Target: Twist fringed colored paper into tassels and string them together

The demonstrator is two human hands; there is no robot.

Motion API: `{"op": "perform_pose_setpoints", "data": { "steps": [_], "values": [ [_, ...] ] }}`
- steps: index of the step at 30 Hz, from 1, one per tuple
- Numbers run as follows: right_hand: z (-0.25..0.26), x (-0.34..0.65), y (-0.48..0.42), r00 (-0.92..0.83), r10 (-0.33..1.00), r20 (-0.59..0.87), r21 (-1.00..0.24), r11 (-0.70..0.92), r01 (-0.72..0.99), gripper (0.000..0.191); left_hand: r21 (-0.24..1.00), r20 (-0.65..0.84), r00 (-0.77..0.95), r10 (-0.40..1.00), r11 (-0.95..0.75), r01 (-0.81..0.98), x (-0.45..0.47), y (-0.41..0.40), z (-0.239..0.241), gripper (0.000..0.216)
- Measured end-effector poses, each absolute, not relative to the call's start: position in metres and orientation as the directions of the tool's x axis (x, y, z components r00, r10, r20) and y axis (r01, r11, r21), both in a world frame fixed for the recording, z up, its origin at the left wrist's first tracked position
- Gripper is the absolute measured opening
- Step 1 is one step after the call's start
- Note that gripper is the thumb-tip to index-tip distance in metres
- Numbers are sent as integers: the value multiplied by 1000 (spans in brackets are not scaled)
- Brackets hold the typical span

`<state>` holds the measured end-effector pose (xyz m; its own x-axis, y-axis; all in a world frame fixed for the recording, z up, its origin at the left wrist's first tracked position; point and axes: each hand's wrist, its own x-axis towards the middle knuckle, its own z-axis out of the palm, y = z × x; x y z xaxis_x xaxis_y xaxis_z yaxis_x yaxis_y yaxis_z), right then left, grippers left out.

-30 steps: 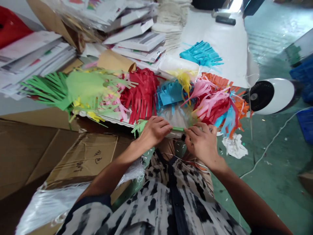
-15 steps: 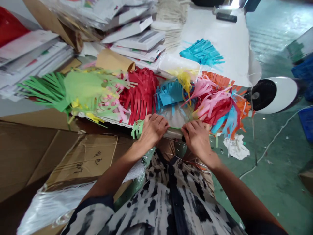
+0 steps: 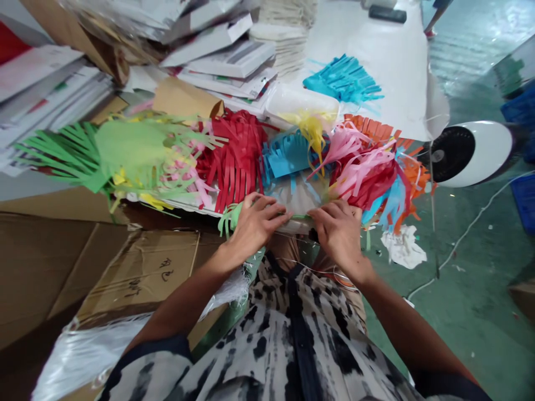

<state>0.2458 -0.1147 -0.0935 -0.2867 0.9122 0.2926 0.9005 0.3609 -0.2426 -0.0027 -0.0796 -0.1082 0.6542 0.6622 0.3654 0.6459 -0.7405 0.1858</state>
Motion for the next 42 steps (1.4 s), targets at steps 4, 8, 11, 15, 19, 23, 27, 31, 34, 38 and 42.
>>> {"op": "perform_pose_setpoints", "data": {
  "steps": [4,8,11,15,19,23,27,31,34,38,42],
  "values": [
    [-99,241,-130,-376,841,390,-66,432,899,29,127,346,693,633,-763,633,-2,-100,-103,38],
    [-102,224,-149,-415,814,406,-45,472,880,30,73,444,650,617,-748,660,4,-122,-114,38],
    [-101,212,-154,-391,824,410,-82,460,884,21,41,526,597,606,-719,694,4,-130,-126,26],
    [-96,206,-151,-408,792,454,-77,491,868,17,90,551,586,594,-740,666,-4,-138,-122,23],
    [-91,209,-146,-479,695,537,9,562,827,16,244,597,508,620,-744,622,-10,-147,-103,28],
    [-74,208,-133,-460,551,696,66,590,805,20,771,424,166,890,-451,450,1,-149,-82,16],
    [-49,203,-119,-473,429,769,114,637,762,25,955,-195,112,974,214,-206,10,-136,-60,34],
    [-32,202,-108,-540,393,744,160,680,716,24,690,-398,398,826,556,-464,0,-123,-49,41],
    [-27,201,-96,-588,460,666,120,711,693,28,621,-430,432,792,608,-496,-7,-116,-50,38],
    [-23,186,-77,-461,645,610,-198,687,699,15,694,-379,313,871,491,-527,-7,-99,-58,37],
    [-20,164,-57,-254,842,477,-650,532,542,13,866,-106,34,994,109,-488,-4,-71,-58,32]
  ]
}}
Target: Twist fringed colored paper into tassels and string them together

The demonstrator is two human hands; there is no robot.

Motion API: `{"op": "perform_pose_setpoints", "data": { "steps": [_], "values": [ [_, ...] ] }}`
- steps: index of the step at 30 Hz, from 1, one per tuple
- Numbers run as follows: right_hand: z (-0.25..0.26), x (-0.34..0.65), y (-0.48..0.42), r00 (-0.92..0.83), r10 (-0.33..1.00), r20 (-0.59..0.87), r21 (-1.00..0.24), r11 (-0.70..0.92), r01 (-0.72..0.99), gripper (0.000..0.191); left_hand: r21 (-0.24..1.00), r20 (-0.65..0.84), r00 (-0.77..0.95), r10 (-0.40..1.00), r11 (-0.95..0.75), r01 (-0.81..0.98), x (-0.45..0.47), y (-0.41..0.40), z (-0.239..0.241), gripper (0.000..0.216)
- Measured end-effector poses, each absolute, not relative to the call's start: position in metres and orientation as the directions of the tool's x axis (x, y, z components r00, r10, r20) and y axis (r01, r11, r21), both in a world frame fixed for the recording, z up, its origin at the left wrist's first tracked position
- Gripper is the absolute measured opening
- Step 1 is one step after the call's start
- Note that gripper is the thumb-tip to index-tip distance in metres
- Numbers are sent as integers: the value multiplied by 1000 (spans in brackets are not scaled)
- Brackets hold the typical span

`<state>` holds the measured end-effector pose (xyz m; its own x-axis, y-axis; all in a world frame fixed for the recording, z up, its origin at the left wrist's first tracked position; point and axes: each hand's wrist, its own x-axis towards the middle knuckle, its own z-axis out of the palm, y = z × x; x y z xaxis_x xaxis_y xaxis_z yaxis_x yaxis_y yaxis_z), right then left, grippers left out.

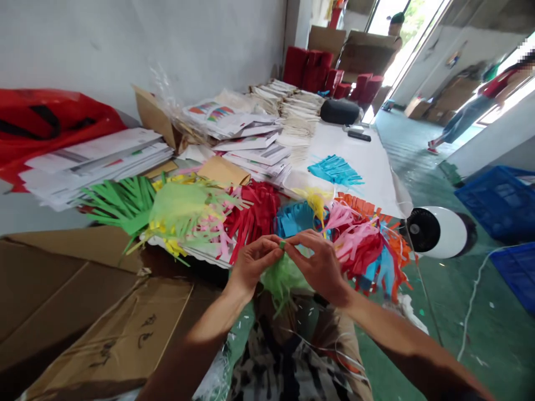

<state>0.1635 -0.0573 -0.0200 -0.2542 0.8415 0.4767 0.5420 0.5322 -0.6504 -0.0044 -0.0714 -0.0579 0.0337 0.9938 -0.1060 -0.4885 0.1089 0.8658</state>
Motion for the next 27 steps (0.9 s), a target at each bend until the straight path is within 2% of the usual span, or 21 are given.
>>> {"op": "perform_pose_setpoints", "data": {
  "steps": [2,3,6,7,8,11,16,20,24,27],
  "values": [
    [-17,158,-41,-231,874,428,-753,486,444,13,864,-83,4,997,74,-498,-6,-59,-56,33],
    [-14,158,-29,-280,871,402,-769,488,413,14,854,-107,2,994,93,-513,-8,-54,-54,33],
    [-2,165,23,-505,814,286,-736,524,429,20,814,-203,-20,979,158,-559,-14,-41,-52,38],
    [2,169,45,-497,829,256,-712,510,483,24,803,-229,-33,973,170,-571,-15,-38,-52,41],
    [5,172,69,-392,889,236,-578,452,679,27,795,-248,-46,968,176,-581,-16,-34,-51,43],
    [0,176,137,-157,972,176,-380,214,900,30,778,-266,-74,961,169,-606,-18,-24,-50,48],
    [-31,172,195,-40,996,82,-240,59,969,28,742,-287,-53,956,187,-644,-19,-13,-52,54],
    [-37,169,201,-36,997,69,-196,49,979,24,743,-322,-44,946,224,-630,-18,-14,-52,47],
    [-17,166,181,-46,989,140,-171,70,983,31,783,-267,-78,961,169,-599,-17,-24,-44,43],
    [8,164,136,-182,960,215,-213,228,950,27,847,-158,-163,974,48,-530,-19,-33,-38,37]
  ]
}}
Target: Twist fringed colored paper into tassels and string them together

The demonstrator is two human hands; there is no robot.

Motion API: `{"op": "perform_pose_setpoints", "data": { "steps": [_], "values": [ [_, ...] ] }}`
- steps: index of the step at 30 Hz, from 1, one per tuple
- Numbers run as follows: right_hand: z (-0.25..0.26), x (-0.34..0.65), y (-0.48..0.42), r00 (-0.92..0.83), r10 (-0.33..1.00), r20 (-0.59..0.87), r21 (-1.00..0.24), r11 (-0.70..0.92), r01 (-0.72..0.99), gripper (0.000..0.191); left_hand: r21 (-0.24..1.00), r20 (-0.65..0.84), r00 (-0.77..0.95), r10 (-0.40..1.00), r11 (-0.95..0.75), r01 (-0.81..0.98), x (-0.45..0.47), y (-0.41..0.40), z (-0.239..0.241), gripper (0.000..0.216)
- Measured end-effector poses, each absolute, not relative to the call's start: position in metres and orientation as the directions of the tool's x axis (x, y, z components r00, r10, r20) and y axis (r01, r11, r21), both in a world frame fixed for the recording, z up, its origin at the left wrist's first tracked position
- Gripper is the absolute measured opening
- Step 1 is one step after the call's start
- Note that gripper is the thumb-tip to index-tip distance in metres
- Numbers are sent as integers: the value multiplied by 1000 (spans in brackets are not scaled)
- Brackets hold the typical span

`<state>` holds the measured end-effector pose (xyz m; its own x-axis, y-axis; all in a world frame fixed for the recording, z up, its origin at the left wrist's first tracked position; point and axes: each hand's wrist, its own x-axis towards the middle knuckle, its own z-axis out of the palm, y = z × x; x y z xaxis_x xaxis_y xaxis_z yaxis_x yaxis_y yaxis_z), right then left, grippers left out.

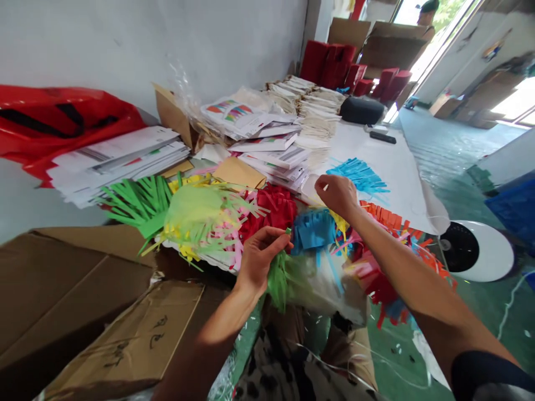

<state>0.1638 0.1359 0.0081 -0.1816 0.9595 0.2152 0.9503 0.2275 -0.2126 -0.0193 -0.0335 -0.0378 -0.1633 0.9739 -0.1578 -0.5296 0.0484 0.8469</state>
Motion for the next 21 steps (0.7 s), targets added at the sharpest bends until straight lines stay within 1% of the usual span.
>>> {"op": "perform_pose_setpoints", "data": {
  "steps": [1,2,3,4,5,7,11,15,17,21],
  "values": [
    [16,163,115,-297,921,251,-271,361,892,22,867,-115,-191,975,5,-498,-20,-37,-36,35],
    [24,163,92,-424,857,294,-345,508,789,18,884,-77,-207,975,-29,-467,-21,-41,-35,34],
    [31,164,69,-516,788,336,-403,615,678,15,897,-46,-212,976,-53,-439,-22,-45,-34,32],
    [36,164,47,-590,727,351,-445,684,578,14,909,-19,-207,978,-69,-411,-22,-49,-34,30],
    [41,165,28,-632,690,353,-472,714,517,13,919,8,-197,980,-85,-384,-23,-54,-33,28],
    [48,168,-2,-676,654,339,-476,739,476,11,940,68,-176,982,-123,-319,-22,-63,-30,24],
    [54,172,-27,-684,647,336,-435,751,497,11,962,236,-171,957,-255,-100,-18,-80,-21,13],
    [58,177,-36,-670,660,340,-424,744,517,10,885,465,-165,870,-450,123,-15,-93,-13,7],
    [61,180,-43,-670,659,343,-424,745,515,9,851,520,-154,840,-495,175,-13,-97,-10,9],
    [67,187,-57,-659,655,371,-421,751,509,9,818,569,-152,808,-538,206,-9,-104,-7,10]
  ]
}}
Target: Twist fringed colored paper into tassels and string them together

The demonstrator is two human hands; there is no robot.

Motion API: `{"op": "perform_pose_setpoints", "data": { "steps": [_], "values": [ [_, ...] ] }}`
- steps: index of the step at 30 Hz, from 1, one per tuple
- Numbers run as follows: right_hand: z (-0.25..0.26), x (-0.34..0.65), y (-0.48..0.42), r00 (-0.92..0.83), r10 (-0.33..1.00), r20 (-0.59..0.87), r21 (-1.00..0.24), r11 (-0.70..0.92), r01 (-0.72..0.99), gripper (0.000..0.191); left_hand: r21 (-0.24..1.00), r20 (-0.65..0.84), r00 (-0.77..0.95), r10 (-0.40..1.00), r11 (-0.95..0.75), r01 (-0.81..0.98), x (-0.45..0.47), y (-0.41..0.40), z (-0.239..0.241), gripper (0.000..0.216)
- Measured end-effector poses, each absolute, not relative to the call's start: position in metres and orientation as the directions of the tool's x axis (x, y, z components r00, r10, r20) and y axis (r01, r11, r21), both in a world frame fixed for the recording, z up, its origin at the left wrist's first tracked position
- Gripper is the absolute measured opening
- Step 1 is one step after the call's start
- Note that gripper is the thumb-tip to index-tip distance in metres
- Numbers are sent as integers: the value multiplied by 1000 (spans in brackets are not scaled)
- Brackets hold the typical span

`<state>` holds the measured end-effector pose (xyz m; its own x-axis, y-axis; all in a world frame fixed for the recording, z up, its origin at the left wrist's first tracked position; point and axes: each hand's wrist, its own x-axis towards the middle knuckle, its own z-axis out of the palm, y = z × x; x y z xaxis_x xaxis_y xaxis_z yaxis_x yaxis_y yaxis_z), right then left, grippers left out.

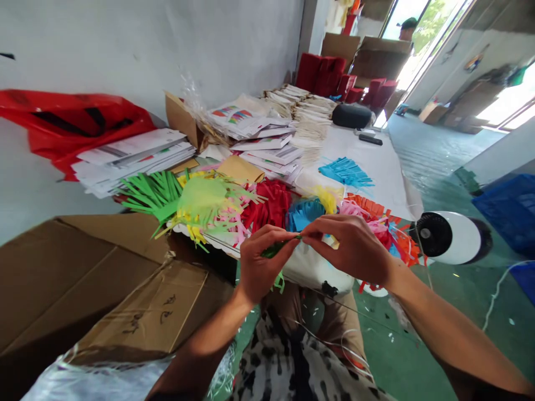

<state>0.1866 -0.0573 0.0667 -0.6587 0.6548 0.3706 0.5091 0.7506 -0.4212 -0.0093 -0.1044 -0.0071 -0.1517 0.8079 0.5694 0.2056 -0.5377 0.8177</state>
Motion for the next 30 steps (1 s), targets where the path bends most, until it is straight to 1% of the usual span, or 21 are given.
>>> {"op": "perform_pose_setpoints", "data": {
  "steps": [5,9,11,13,17,21,26,28,30],
  "values": [
    [66,195,-69,-652,665,365,-384,745,545,11,742,655,-130,745,-600,300,-2,-112,-5,10],
    [62,203,-74,-694,621,364,-260,783,565,17,671,701,-25,713,-648,361,3,-115,-8,13],
    [61,208,-76,-724,597,344,-199,800,565,21,665,695,22,719,-654,361,4,-115,-9,13],
    [62,211,-78,-751,588,300,-174,808,563,22,674,685,55,726,-661,330,5,-113,-11,12],
    [65,215,-83,-763,611,210,-175,792,585,22,690,664,140,734,-674,263,4,-111,-9,9],
    [63,217,-86,-717,672,186,-226,739,635,17,668,662,204,721,-691,276,3,-111,-7,11],
    [59,220,-86,-748,645,157,-226,760,609,21,657,645,266,717,-697,288,4,-111,-9,8],
    [58,220,-86,-758,633,159,-232,770,595,22,684,623,260,737,-675,275,5,-111,-9,7],
    [58,221,-86,-754,637,159,-255,765,592,21,721,600,220,769,-639,269,7,-113,-9,4]
  ]
}}
